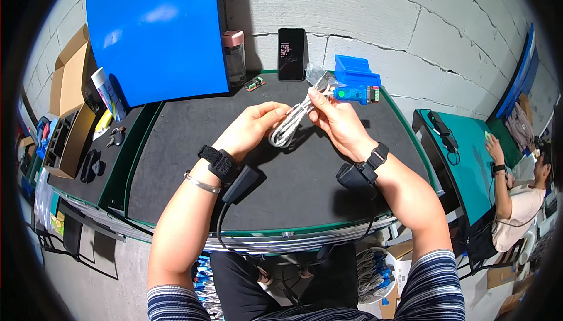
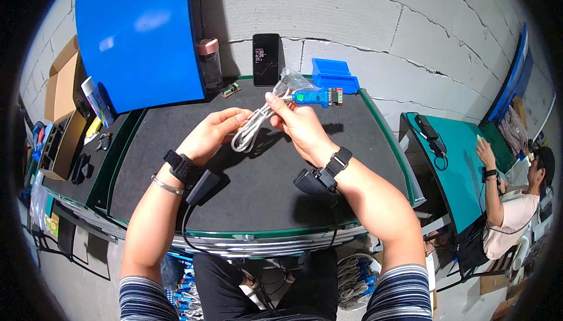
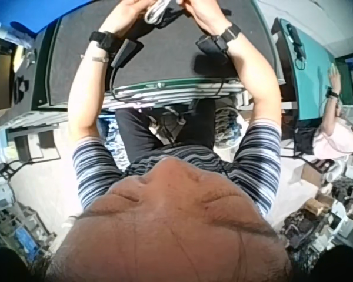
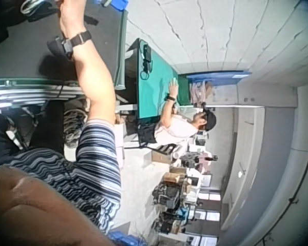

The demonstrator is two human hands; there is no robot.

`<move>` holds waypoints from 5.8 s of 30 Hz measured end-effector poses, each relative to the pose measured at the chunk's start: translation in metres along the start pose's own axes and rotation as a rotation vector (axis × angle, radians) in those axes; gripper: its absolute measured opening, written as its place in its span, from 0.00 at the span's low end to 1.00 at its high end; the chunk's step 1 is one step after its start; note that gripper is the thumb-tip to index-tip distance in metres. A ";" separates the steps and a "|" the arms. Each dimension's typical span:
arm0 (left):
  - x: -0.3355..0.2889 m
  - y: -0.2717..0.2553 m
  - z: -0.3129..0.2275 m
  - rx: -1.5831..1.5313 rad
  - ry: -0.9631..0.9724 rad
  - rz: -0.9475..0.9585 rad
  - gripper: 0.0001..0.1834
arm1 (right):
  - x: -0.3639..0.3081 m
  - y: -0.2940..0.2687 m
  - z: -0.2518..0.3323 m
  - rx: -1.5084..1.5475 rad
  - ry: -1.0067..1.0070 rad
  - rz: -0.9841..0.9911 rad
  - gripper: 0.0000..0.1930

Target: Assembling a blue connector component onto a bundled white cable.

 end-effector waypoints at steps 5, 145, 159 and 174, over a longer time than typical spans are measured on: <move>0.000 0.003 -0.006 0.131 0.051 0.034 0.13 | -0.001 0.012 -0.002 -0.022 -0.006 0.133 0.12; -0.015 0.018 -0.059 0.727 0.650 -0.143 0.06 | -0.014 0.017 0.007 -0.050 -0.072 0.002 0.14; -0.007 0.008 -0.039 0.420 0.409 -0.065 0.05 | -0.017 0.024 0.006 -0.083 -0.004 0.214 0.15; -0.006 0.010 -0.040 0.299 0.470 -0.018 0.07 | -0.026 0.030 0.019 -0.475 -0.197 0.164 0.16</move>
Point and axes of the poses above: each hand's wrist, its own x-axis towards the middle knuckle, its own y-axis out of the palm, z = x × y, the point moved 5 cm from there along x, towards the middle knuckle, and after that the axes turned 14 degrees about y, right-handed, at the moved point
